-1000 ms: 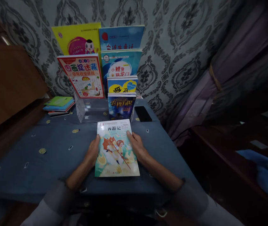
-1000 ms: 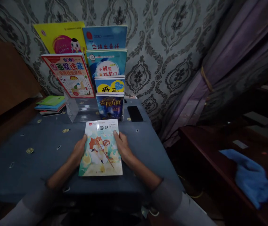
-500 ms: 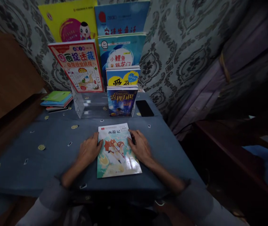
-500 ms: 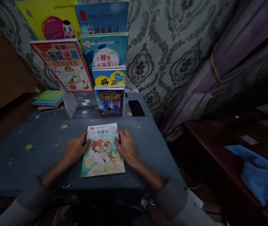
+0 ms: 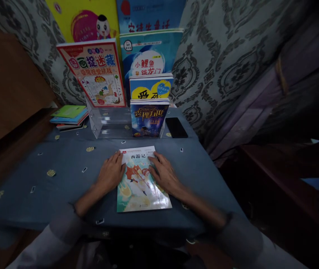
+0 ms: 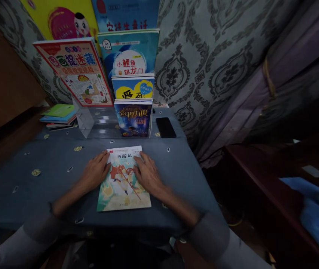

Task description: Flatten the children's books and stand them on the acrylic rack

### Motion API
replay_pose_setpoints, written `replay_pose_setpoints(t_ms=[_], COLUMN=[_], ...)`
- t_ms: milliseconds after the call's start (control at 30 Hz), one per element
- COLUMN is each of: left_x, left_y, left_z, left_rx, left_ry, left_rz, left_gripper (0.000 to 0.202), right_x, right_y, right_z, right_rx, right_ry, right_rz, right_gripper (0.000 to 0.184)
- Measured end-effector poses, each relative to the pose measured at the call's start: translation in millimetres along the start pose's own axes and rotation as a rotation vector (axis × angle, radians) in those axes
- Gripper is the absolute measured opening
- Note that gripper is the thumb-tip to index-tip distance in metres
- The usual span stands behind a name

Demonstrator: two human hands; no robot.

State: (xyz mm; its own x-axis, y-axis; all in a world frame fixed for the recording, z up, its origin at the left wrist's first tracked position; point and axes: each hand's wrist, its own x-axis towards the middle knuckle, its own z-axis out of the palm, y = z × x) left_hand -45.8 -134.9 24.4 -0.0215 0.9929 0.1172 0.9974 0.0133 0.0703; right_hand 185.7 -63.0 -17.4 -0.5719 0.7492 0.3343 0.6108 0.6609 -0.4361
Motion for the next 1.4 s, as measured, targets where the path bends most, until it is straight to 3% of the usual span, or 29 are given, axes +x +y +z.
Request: replay_pose_setpoints(t_ms=[167, 367, 467, 633, 867, 1133, 1400], left_x=[5, 19, 26, 35, 51, 79, 87], left_y=[-9, -29, -30, -13, 19, 49, 48], left_z=[0.3, 21.6, 27.9, 22.9, 18.1, 20.4, 22.0], left_rx=[-0.015, -0.102, -0.122, -0.137, -0.141, -0.162, -0.217], left_ry=[-0.011, 0.047, 0.065, 0.025, -0.010, -0.047, -0.112], left_rz=[0.055, 0.170, 0.206, 0.230, 0.343, 0.493, 0.544], left_gripper=[0.045, 0.046, 0.046, 0.046, 0.046, 0.047, 0.051], right_x=[6, 11, 9, 7, 11, 13, 14], right_y=[1, 7, 10, 7, 11, 23, 23], right_z=[2, 7, 9, 7, 6, 10, 3], right_rx=[0.042, 0.083, 0.098, 0.147, 0.257, 0.376, 0.444], right_ry=[-0.020, 0.019, 0.051, 0.043, 0.142, 0.212, 0.160], right_rz=[0.001, -0.007, 0.003, 0.042, 0.046, 0.021, 0.068], right_gripper=[0.042, 0.042, 0.043, 0.043, 0.040, 0.053, 0.055])
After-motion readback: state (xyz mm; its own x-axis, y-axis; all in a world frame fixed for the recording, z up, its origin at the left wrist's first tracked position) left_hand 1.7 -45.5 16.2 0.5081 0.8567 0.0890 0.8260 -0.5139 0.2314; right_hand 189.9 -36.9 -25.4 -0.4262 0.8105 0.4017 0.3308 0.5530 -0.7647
